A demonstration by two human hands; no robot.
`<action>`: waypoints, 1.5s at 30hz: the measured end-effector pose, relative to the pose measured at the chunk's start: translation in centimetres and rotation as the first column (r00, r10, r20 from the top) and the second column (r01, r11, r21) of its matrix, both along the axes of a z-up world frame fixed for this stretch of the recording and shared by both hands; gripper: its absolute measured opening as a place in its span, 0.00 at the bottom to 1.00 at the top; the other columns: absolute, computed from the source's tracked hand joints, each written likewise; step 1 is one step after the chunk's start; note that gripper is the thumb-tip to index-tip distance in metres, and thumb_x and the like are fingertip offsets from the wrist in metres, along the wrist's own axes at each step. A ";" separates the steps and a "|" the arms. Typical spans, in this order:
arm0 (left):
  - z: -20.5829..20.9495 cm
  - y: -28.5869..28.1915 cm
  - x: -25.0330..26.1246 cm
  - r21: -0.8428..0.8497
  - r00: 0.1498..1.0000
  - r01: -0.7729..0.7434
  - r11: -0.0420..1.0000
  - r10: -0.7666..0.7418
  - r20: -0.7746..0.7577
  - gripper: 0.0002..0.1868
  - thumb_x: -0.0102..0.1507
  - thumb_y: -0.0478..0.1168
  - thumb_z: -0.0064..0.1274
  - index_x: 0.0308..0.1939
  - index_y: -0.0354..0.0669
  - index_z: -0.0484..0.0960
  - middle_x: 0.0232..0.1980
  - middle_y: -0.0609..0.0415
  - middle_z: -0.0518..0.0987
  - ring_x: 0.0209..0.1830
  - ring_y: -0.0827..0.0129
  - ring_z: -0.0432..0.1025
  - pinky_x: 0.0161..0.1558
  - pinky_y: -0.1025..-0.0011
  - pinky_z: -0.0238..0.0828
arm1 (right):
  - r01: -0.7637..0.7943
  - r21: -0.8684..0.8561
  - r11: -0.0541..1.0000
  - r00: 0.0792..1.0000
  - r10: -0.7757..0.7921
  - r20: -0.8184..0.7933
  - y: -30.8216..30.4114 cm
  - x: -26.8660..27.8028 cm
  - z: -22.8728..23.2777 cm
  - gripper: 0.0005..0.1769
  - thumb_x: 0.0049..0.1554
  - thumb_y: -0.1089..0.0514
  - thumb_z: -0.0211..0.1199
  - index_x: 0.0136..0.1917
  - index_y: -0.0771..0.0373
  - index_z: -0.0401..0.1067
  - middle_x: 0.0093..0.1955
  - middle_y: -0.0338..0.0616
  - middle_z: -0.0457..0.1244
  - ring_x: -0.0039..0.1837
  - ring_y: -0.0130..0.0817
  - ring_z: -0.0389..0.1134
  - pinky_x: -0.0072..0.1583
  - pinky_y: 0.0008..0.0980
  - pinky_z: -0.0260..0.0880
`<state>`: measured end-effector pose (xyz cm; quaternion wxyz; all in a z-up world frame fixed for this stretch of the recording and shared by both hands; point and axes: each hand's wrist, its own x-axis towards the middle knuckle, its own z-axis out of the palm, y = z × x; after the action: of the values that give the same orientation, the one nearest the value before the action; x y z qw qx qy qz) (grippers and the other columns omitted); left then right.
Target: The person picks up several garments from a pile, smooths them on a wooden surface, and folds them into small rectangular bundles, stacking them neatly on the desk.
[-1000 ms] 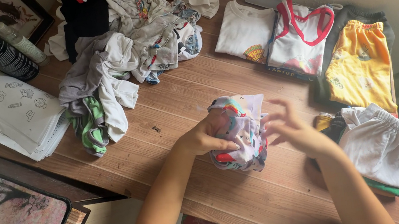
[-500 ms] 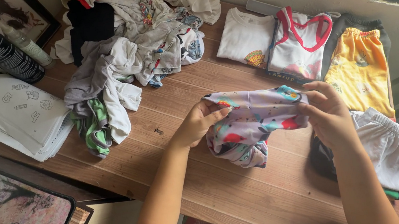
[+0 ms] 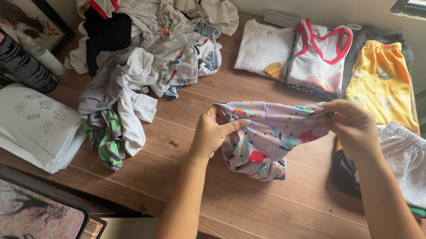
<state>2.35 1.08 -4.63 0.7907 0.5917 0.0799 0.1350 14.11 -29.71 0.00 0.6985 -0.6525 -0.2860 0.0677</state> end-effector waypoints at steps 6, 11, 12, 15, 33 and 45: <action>2.1 -0.7 -0.8 -0.070 0.900 -0.047 0.996 0.072 0.430 0.19 0.58 0.27 0.63 0.39 0.46 0.67 0.44 0.52 0.86 0.46 0.75 0.82 0.45 0.74 0.83 | 0.251 -0.324 0.912 0.935 -0.142 0.324 1.3 -2.9 6.3 0.13 0.53 0.70 0.69 0.53 0.66 0.78 0.52 0.41 0.69 0.51 0.27 0.71 0.52 0.28 0.73; 10.0 -0.9 -2.5 0.276 0.943 -0.191 0.942 0.098 0.319 0.19 0.58 0.26 0.61 0.53 0.40 0.80 0.42 0.53 0.85 0.41 0.75 0.80 0.44 0.75 0.79 | 0.445 -0.420 0.791 0.665 0.022 0.746 1.9 -3.4 14.3 0.16 0.46 0.65 0.73 0.50 0.64 0.79 0.49 0.45 0.70 0.50 0.36 0.72 0.53 0.34 0.71; 11.8 -0.8 -2.8 0.359 0.944 -0.232 0.904 0.121 0.307 0.19 0.59 0.27 0.61 0.53 0.40 0.81 0.41 0.54 0.86 0.40 0.74 0.80 0.43 0.75 0.79 | 0.443 -0.429 0.787 0.636 0.061 0.769 2.0 -3.1 15.7 0.15 0.47 0.65 0.73 0.50 0.63 0.79 0.48 0.46 0.70 0.49 0.37 0.72 0.52 0.35 0.71; 16.8 -0.7 -3.8 0.732 0.877 -0.449 0.513 0.097 0.470 0.14 0.58 0.31 0.63 0.48 0.40 0.84 0.34 0.48 0.81 0.33 0.60 0.77 0.37 0.66 0.73 | 0.440 -0.412 0.798 0.505 0.159 0.848 2.1 -1.9 19.7 0.12 0.49 0.65 0.71 0.48 0.61 0.80 0.47 0.45 0.69 0.48 0.40 0.71 0.51 0.35 0.72; 25.7 6.6 -2.2 0.787 0.885 -0.249 0.565 -0.197 0.422 0.09 0.67 0.40 0.49 0.41 0.36 0.80 0.37 0.53 0.81 0.38 0.68 0.74 0.44 0.68 0.71 | 0.498 -0.477 0.724 0.571 0.141 0.809 3.1 0.1 28.3 0.20 0.56 0.54 0.70 0.61 0.55 0.79 0.50 0.45 0.72 0.45 0.42 0.71 0.50 0.41 0.71; 21.6 5.7 -4.0 -0.153 0.918 0.330 0.931 -0.279 0.283 0.08 0.65 0.44 0.50 0.40 0.44 0.80 0.36 0.59 0.81 0.33 0.76 0.76 0.34 0.73 0.75 | -0.292 0.346 0.892 0.900 0.378 -0.217 9.8 2.3 15.3 0.23 0.67 0.37 0.52 0.60 0.57 0.65 0.54 0.36 0.62 0.49 0.30 0.67 0.48 0.37 0.70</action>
<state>-1.63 6.74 16.98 0.8605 0.4929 -0.1036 0.0764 16.43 -19.95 15.30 0.8014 -0.4607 -0.3010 0.2342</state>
